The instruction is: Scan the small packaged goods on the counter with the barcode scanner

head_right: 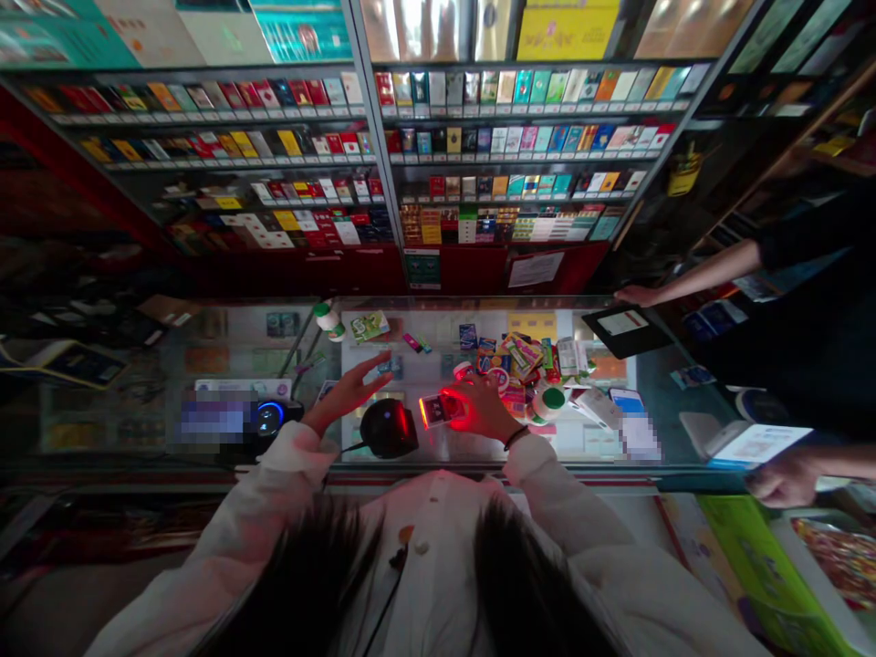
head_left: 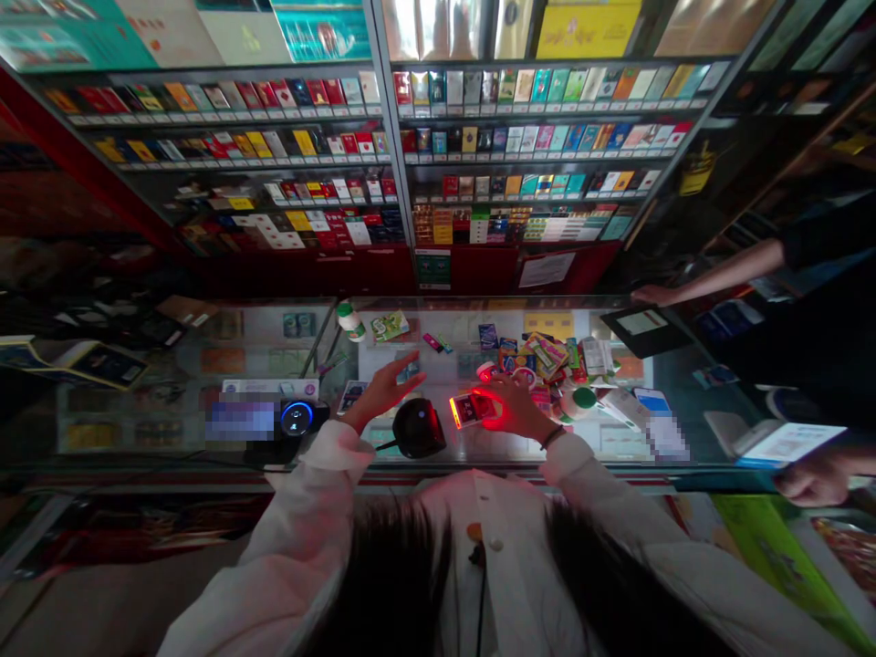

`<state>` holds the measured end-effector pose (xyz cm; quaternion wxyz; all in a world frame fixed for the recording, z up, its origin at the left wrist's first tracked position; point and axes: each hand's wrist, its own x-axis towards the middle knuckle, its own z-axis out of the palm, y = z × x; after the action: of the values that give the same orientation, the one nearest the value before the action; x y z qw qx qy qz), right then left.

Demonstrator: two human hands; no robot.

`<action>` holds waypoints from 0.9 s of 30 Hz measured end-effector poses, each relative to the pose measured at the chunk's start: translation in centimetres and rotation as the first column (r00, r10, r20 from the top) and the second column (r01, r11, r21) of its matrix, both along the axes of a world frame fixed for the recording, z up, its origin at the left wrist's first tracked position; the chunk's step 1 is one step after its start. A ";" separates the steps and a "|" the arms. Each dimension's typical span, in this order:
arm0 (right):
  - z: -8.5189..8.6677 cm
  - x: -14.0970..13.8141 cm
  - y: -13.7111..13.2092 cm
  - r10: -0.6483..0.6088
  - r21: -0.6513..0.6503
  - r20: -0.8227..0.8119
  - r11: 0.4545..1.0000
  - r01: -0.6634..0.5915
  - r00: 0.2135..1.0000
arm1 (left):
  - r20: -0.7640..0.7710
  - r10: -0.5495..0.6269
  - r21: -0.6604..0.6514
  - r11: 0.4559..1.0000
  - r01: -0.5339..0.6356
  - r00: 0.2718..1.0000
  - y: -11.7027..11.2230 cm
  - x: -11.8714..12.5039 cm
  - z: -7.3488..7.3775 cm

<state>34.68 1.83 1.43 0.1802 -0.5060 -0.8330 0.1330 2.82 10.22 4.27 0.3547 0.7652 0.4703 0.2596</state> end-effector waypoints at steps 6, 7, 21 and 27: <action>0.2 -1.1 0.1 0.049 0.010 -0.017 0.999 -0.049 0.999 | -0.001 0.012 0.031 0.999 -0.012 1.000 -0.2 -1.0 -1.2; 0.3 -1.2 0.1 0.051 0.012 -0.014 0.999 -0.051 0.999 | 0.001 0.016 0.037 0.999 -0.016 1.000 -0.1 -1.1 -1.2; 0.8 -1.2 0.3 0.046 0.006 0.019 0.999 -0.046 0.999 | -0.009 0.010 0.042 0.999 -0.009 1.000 0.2 -1.1 -1.1; 1.1 -1.6 0.1 0.085 0.038 0.070 0.995 -0.087 0.994 | -0.027 0.015 0.048 0.999 -0.013 1.000 0.2 -1.2 -1.1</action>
<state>33.08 1.97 2.57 0.1558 -0.4702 -0.8622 0.1063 1.60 10.45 3.13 0.3279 0.7737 0.4742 0.2627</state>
